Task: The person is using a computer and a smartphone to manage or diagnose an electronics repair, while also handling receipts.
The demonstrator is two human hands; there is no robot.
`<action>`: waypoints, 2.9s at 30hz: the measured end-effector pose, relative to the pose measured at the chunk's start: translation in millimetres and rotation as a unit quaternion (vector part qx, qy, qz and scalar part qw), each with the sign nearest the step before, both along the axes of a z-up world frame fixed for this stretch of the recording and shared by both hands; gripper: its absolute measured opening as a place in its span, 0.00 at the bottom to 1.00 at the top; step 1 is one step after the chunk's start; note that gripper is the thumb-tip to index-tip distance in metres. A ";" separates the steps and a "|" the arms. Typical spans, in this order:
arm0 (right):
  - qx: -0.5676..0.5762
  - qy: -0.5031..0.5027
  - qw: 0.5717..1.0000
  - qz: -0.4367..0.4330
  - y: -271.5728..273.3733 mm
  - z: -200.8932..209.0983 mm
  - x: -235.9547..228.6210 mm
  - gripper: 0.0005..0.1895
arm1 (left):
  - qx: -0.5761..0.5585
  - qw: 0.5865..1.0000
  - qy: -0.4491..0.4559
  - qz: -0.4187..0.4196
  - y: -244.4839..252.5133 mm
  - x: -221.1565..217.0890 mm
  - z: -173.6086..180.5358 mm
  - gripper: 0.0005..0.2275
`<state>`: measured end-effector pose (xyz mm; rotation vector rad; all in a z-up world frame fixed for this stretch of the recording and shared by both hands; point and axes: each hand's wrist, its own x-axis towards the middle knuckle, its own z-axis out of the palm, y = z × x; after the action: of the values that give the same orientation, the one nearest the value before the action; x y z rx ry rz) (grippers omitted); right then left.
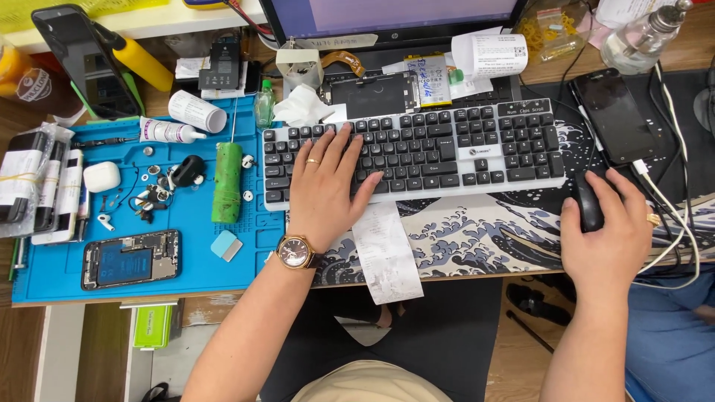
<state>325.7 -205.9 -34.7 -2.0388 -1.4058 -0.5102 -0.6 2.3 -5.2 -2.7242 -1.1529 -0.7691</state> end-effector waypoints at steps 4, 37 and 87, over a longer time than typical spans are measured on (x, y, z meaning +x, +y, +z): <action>0.001 0.000 1.000 0.009 -0.8 -1.7 1.7 0.20 | 0.015 1.000 -0.003 0.008 -0.8 0.2 -0.3 0.25; 0.028 -0.009 0.999 0.027 1.4 -2.5 2.0 0.19 | 0.028 0.999 -0.024 -0.002 2.4 0.1 -4.8 0.17; 0.025 -0.001 0.999 0.036 -3.6 -0.3 1.6 0.19 | 0.013 1.000 -0.021 0.002 -1.0 1.2 0.7 0.17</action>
<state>327.3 -209.5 -35.0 -1.9409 -1.4479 -0.5117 0.5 1.3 -4.5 -2.6965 -1.1475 -0.8376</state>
